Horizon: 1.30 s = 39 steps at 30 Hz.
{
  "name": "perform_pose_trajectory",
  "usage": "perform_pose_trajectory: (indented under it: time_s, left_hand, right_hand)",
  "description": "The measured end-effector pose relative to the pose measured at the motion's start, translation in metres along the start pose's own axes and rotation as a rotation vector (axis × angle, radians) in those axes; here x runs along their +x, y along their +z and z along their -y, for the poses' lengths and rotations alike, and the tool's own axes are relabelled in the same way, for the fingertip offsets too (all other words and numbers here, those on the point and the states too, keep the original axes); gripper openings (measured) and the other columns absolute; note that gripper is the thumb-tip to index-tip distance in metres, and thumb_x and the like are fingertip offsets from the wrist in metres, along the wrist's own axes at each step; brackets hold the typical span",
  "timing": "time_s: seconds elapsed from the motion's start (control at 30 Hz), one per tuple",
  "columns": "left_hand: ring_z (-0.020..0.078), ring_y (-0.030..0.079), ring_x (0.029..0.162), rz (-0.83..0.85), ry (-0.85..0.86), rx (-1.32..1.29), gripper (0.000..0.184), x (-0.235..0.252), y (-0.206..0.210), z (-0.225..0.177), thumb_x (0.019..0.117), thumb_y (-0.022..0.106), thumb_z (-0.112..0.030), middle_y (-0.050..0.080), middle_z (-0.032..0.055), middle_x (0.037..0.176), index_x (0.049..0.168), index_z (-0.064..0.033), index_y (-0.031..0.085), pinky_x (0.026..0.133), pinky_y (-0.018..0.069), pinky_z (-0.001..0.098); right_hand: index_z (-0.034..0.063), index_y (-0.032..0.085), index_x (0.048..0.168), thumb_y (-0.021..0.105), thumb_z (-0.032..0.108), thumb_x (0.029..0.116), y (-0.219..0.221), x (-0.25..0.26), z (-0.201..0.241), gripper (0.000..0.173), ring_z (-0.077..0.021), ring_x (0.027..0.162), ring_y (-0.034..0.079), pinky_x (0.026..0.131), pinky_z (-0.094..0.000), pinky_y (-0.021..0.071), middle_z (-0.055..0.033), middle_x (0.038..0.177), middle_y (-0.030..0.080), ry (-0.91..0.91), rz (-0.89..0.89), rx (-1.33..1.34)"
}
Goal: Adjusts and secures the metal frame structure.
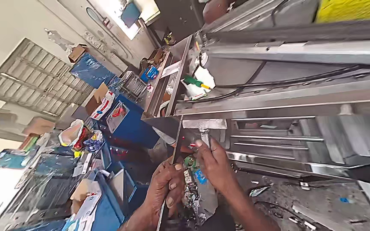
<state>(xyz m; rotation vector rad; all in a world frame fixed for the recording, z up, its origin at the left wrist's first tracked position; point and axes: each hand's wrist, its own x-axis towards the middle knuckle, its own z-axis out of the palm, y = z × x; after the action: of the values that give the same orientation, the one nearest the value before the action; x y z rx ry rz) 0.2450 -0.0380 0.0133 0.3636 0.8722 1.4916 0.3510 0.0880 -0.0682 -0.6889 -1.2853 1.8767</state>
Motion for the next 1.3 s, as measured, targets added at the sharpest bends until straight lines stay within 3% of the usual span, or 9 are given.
perform_pose_trajectory:
  time_s: [0.17, 0.37, 0.63, 0.87, 0.97, 1.07, 1.13, 1.2, 1.3]
  left_hand:
    - [0.0048, 0.048, 0.040, -0.037, 0.001, 0.315, 0.018, -0.013, -0.002, -0.008, 0.1018, 0.064, -0.029, 0.049, -0.0047, 0.058, 0.101, -0.0111, 0.064, 0.038, 0.0460, 0.0206]
    - [0.0022, 0.050, 0.043, 0.012, 0.105, 0.426, 0.028, -0.034, 0.020, -0.058, 0.1041, 0.056, -0.043, 0.055, -0.0069, 0.063, 0.105, -0.0171, 0.067, 0.038, 0.0462, 0.0190]
    - [0.0087, 0.051, 0.048, -0.179, 0.127, 0.486, 0.029, 0.135, 0.116, -0.121, 0.1073, 0.051, -0.035, 0.060, 0.0030, 0.073, 0.116, -0.0094, 0.061, 0.042, 0.0442, 0.0216]
    - [0.0200, 0.066, 0.070, -0.205, 0.013, 0.566, 0.024, 0.243, 0.141, -0.087, 0.1000, 0.053, -0.007, 0.068, 0.0141, 0.098, 0.123, -0.0009, 0.054, 0.060, 0.0573, 0.0357]
    - [0.0188, 0.065, 0.079, -0.087, -0.003, 0.571, 0.017, 0.241, 0.139, -0.087, 0.0972, 0.055, -0.008, 0.066, 0.0105, 0.095, 0.114, -0.0025, 0.058, 0.067, 0.0566, 0.0367]
    - [0.0195, 0.066, 0.109, 0.130, 0.027, 0.651, 0.033, 0.212, 0.130, -0.113, 0.1034, 0.056, -0.028, 0.065, 0.0057, 0.122, 0.133, -0.0117, 0.054, 0.090, 0.0575, 0.0405]
    - [0.0211, 0.060, 0.130, 0.369, 0.272, 1.013, 0.054, 0.189, 0.100, -0.139, 0.1024, 0.060, -0.039, 0.057, 0.0045, 0.147, 0.151, -0.0173, 0.047, 0.105, 0.0534, 0.0423]
    - [0.0235, 0.057, 0.134, 0.515, 0.651, 1.470, 0.067, 0.171, 0.051, -0.165, 0.0979, 0.061, -0.053, 0.054, 0.0091, 0.151, 0.153, -0.0188, 0.048, 0.108, 0.0501, 0.0447]
    - [0.0375, 0.057, 0.127, 0.457, 0.906, 1.775, 0.063, 0.132, -0.011, -0.178, 0.0983, 0.064, -0.050, 0.057, 0.0234, 0.139, 0.144, -0.0078, 0.052, 0.106, 0.0453, 0.0545]
  right_hand:
    - [0.0045, 0.063, 0.107, 0.034, 0.054, 0.1093, -0.036, -0.058, 0.014, 0.057, -0.0108, 0.050, 0.053, 0.046, -0.0321, 0.0501, 0.0000, 0.063, 0.053, -0.259, 0.004, -0.312]
    - [0.0114, 0.064, 0.118, 0.034, 0.049, 0.1077, -0.076, -0.073, 0.140, 0.049, -0.0161, 0.055, 0.063, 0.045, -0.0362, 0.0493, -0.0020, 0.069, 0.065, -0.795, -0.239, -1.162]
    - [0.0222, 0.073, 0.113, 0.066, 0.046, 0.0978, -0.101, 0.035, 0.239, 0.029, -0.0314, 0.082, 0.070, 0.067, -0.0544, 0.0526, -0.0079, 0.090, 0.071, -0.527, -0.373, -1.786]
    - [0.0249, 0.075, 0.105, 0.069, 0.047, 0.0940, -0.111, 0.074, 0.223, 0.026, -0.0332, 0.084, 0.070, 0.067, -0.0594, 0.0520, -0.0077, 0.091, 0.074, -0.191, -0.283, -1.842]
    - [0.0217, 0.076, 0.105, 0.071, 0.050, 0.0924, -0.116, 0.064, 0.216, 0.031, -0.0319, 0.087, 0.071, 0.072, -0.0596, 0.0532, -0.0077, 0.092, 0.074, -0.339, -0.372, -1.755]
    - [0.0165, 0.077, 0.112, 0.069, 0.039, 0.0974, -0.117, 0.010, 0.193, 0.028, -0.0211, 0.094, 0.070, 0.086, -0.0487, 0.0546, -0.0029, 0.100, 0.075, -0.814, -0.706, -1.451]
    - [0.0136, 0.073, 0.098, 0.060, 0.034, 0.1031, -0.116, -0.047, 0.127, 0.025, -0.0100, 0.077, 0.067, 0.074, -0.0328, 0.0563, 0.0011, 0.083, 0.072, -0.983, -0.921, -1.041]
    - [0.0143, 0.066, 0.096, 0.055, 0.038, 0.1063, -0.116, -0.116, 0.031, 0.028, -0.0044, 0.068, 0.064, 0.064, -0.0255, 0.0581, 0.0044, 0.078, 0.066, -0.815, -1.171, -0.719]
    - [-0.0093, 0.054, 0.124, 0.051, 0.019, 0.1042, -0.113, -0.240, -0.067, 0.035, -0.0057, 0.094, 0.061, 0.084, -0.0252, 0.0531, -0.0114, 0.107, 0.062, -0.367, -1.686, -0.652]
